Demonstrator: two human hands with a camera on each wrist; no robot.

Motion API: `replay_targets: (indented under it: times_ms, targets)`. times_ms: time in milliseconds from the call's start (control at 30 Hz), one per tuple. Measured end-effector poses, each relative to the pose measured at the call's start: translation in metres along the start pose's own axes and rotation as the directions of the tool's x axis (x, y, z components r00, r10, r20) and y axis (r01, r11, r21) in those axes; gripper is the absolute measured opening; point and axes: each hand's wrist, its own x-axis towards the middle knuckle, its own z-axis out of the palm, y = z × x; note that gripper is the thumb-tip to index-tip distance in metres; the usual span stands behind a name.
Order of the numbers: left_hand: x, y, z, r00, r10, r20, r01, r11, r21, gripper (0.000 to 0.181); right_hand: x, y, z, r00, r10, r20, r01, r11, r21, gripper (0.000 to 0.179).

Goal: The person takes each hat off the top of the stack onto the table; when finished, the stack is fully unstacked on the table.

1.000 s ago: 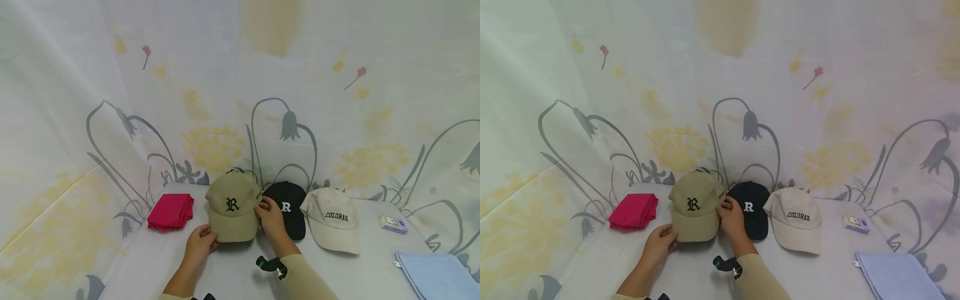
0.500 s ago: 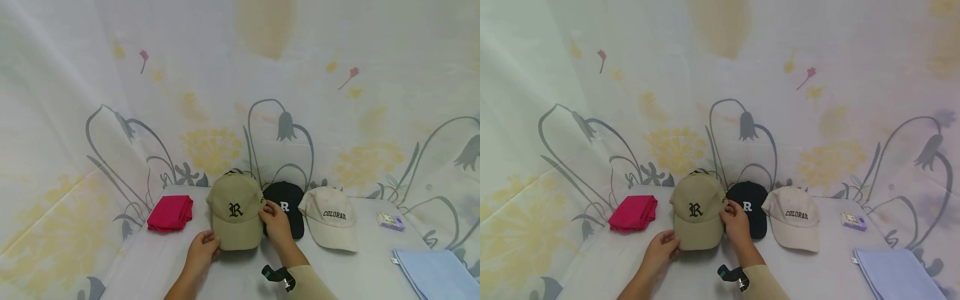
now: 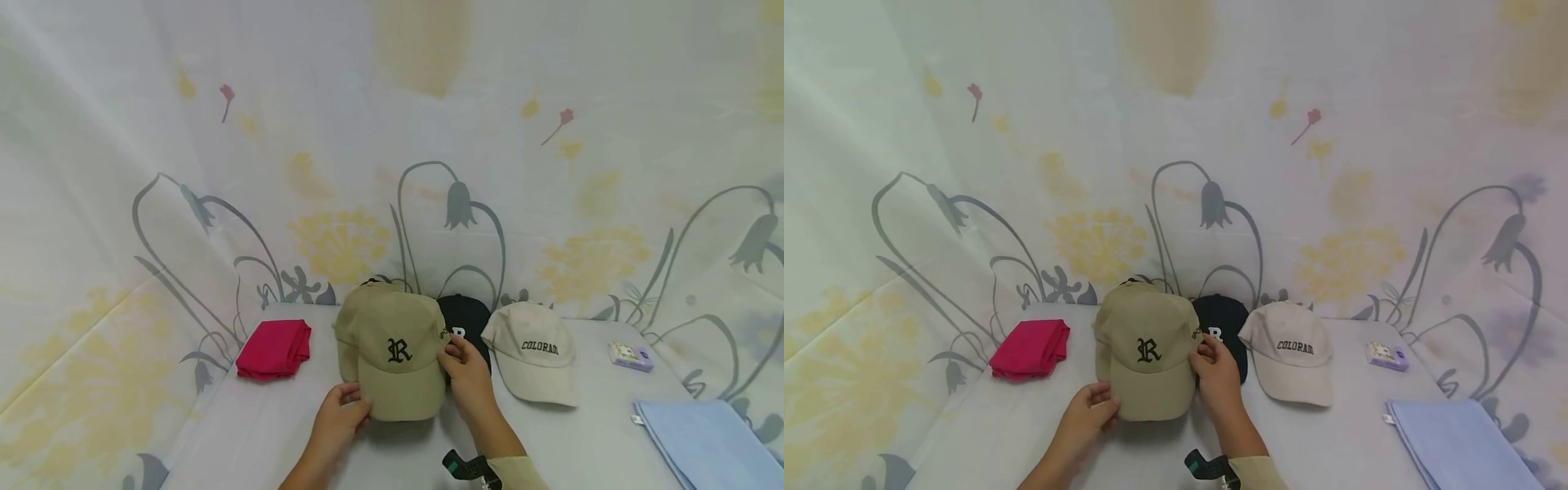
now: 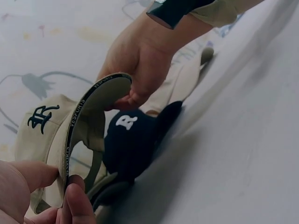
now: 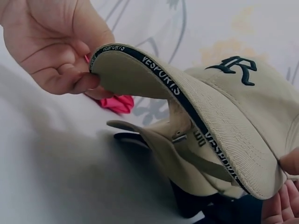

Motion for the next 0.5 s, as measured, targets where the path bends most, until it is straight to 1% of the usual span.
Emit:
replay_targets:
  times_ms: [167, 333, 500]
  targets:
    - [-0.008, -0.003, 0.01, 0.999, -0.009, 0.034, 0.009, 1.0, 0.011, 0.053, -0.008, -0.001, -0.015, 1.0, -0.003, 0.0, 0.003, 1.0, 0.016, 0.053]
    - [-0.014, -0.008, 0.022, 0.997, -0.031, 0.07, 0.03, 0.999, 0.01, 0.053, -0.017, 0.0, -0.031, 1.0, 0.017, -0.016, -0.017, 1.0, 0.011, 0.054]
    - [-0.021, -0.008, 0.032, 0.995, -0.049, 0.089, 0.046, 0.998, 0.036, 0.054, -0.026, 0.002, -0.046, 0.999, 0.044, -0.032, -0.043, 0.999, 0.016, 0.053]
